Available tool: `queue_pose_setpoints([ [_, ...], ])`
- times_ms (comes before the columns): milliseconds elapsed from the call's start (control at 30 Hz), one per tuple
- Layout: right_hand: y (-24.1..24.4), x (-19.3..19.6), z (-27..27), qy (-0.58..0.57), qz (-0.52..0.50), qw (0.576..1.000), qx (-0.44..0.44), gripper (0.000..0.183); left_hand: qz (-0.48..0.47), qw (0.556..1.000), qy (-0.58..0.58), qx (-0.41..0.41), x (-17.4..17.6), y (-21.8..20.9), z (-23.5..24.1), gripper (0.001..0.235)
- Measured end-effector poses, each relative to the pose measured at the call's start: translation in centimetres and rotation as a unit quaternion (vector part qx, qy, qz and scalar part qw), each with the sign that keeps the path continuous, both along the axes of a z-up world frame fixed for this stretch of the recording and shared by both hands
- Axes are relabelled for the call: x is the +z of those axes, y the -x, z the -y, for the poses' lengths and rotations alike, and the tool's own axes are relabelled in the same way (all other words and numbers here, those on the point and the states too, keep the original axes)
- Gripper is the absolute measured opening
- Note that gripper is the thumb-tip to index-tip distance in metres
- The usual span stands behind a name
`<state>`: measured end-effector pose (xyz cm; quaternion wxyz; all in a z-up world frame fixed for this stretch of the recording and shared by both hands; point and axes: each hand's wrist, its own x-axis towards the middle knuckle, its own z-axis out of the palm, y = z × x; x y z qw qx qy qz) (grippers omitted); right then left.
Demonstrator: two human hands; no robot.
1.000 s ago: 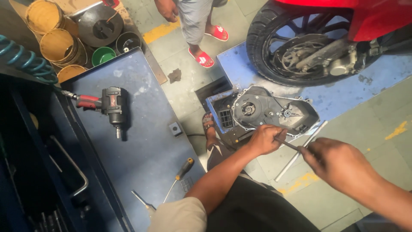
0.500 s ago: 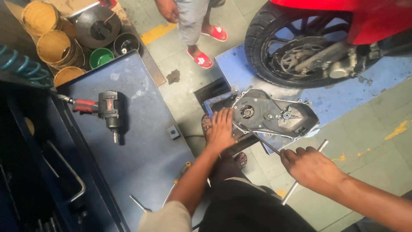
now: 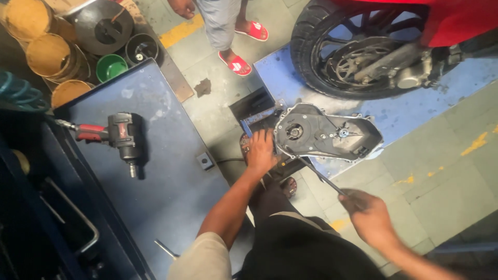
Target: The person places a motorcycle engine casing on a workbench and uses a T-handle wrench to tighten bolts around the perimeter of the casing. The person continues to tighten multiple bolts in sequence while another person stands nearby.
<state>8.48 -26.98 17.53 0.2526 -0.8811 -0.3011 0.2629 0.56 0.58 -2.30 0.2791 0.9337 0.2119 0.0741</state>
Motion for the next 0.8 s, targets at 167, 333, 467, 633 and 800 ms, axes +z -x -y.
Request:
queue_pose_setpoints([
  [167,-0.9,-0.3,2.5,-0.009,0.022,1.000,-0.004,0.028,-0.008,1.000,-0.013,0.014,0.5,-0.7,0.8,0.101],
  [333,0.3,0.6,0.3,0.076,0.207,0.915,0.336,0.049,-0.032,0.996,-0.077,-0.005,0.7,-0.2,0.1,0.103],
  [467,0.5,2.6,-3.3,0.250,0.123,0.853,0.440,0.040,-0.040,0.997,-0.067,-0.005,0.6,-0.2,0.2,0.104],
  [633,0.0,2.1,-3.7,0.169,0.028,0.961,0.217,0.029,-0.060,0.995,-0.077,0.005,0.8,-0.4,0.2,0.103],
  [800,3.3,1.8,-3.1,0.124,-0.096,0.987,-0.024,0.030,-0.053,0.997,-0.051,0.011,0.8,0.0,0.2,0.102],
])
